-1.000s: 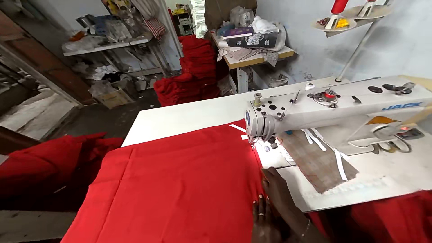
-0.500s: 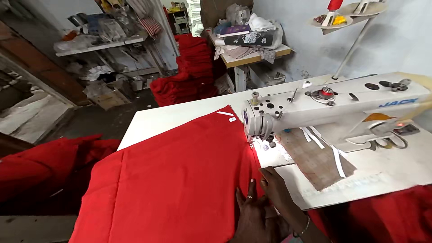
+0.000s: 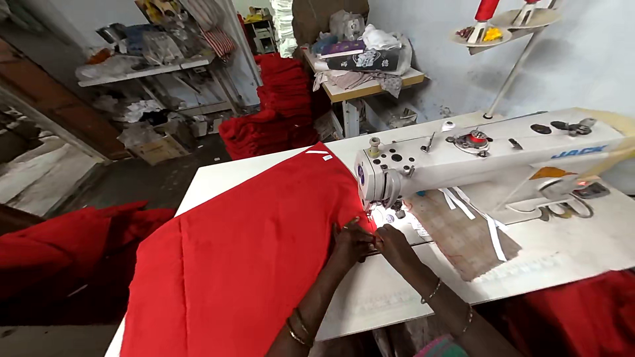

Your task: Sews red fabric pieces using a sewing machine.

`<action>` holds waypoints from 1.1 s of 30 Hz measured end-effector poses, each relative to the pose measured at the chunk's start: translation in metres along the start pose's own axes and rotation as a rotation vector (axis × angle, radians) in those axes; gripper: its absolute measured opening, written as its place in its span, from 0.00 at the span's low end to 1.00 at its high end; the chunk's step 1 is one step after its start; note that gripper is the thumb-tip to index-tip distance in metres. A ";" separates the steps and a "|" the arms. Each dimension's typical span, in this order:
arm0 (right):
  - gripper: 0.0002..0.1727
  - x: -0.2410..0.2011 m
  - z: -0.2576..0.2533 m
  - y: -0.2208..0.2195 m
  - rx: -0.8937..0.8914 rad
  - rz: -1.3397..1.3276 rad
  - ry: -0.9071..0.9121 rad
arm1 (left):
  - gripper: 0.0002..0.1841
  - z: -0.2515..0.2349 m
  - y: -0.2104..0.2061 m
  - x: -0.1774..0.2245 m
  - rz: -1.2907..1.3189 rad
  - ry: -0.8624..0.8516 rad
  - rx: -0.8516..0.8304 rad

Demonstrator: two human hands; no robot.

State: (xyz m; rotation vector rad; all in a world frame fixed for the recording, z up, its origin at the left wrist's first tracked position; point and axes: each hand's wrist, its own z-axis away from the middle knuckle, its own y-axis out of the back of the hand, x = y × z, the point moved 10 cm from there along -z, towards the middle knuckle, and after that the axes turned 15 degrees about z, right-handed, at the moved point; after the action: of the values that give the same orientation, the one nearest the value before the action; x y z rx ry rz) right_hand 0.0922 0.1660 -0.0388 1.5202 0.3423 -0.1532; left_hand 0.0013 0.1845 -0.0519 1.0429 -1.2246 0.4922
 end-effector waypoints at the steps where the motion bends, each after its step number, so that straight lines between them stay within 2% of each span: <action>1: 0.11 0.001 -0.003 0.001 0.005 -0.008 0.016 | 0.09 -0.002 -0.002 0.007 -0.096 -0.038 0.008; 4: 0.11 0.010 -0.003 0.004 0.002 -0.118 0.042 | 0.10 -0.003 -0.016 0.023 -0.261 -0.187 0.024; 7: 0.14 0.021 0.000 -0.001 -0.044 -0.239 0.043 | 0.11 -0.004 -0.009 0.011 -0.043 -0.098 0.086; 8: 0.14 0.023 0.001 -0.002 0.003 -0.242 0.056 | 0.11 -0.004 -0.004 0.006 0.033 -0.075 0.097; 10: 0.09 0.026 0.005 0.000 0.222 -0.205 0.094 | 0.11 -0.003 -0.003 0.000 0.112 -0.063 0.086; 12: 0.07 0.029 0.006 0.002 0.301 -0.181 0.087 | 0.12 0.000 -0.006 0.002 0.071 -0.109 0.100; 13: 0.07 0.029 0.003 0.002 0.257 -0.185 0.069 | 0.11 0.002 -0.006 0.004 0.044 -0.138 0.134; 16: 0.11 0.032 -0.008 -0.003 -0.053 -0.232 0.006 | 0.08 0.004 -0.003 0.005 0.036 -0.137 0.246; 18: 0.12 0.034 -0.014 -0.004 -0.205 -0.243 -0.039 | 0.08 -0.002 -0.003 0.001 0.075 -0.090 0.236; 19: 0.12 0.036 -0.015 -0.003 -0.212 -0.244 -0.061 | 0.09 -0.006 -0.003 -0.001 0.091 -0.053 0.214; 21: 0.09 0.038 -0.013 0.005 -0.018 -0.224 -0.041 | 0.09 -0.018 -0.002 -0.007 0.113 0.118 0.142; 24: 0.07 0.030 0.003 0.012 0.411 -0.106 0.238 | 0.12 -0.033 -0.003 -0.015 0.114 0.384 0.004; 26: 0.07 0.019 0.015 0.011 0.580 0.034 0.378 | 0.14 -0.035 -0.005 -0.019 0.133 0.439 -0.051; 28: 0.07 0.015 0.016 0.011 0.636 0.074 0.377 | 0.14 -0.033 -0.006 -0.014 0.064 0.428 -0.032; 30: 0.06 0.018 0.006 0.013 0.514 0.035 0.257 | 0.15 -0.025 -0.003 -0.001 -0.042 0.347 0.043; 33: 0.14 0.029 -0.014 0.002 -0.056 -0.080 -0.020 | 0.12 -0.017 0.000 -0.002 -0.066 0.194 0.190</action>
State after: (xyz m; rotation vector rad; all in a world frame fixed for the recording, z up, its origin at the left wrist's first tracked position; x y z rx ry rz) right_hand 0.1179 0.1836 -0.0464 1.4495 0.3882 -0.2198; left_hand 0.0093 0.1996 -0.0529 1.1636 -0.9825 0.6529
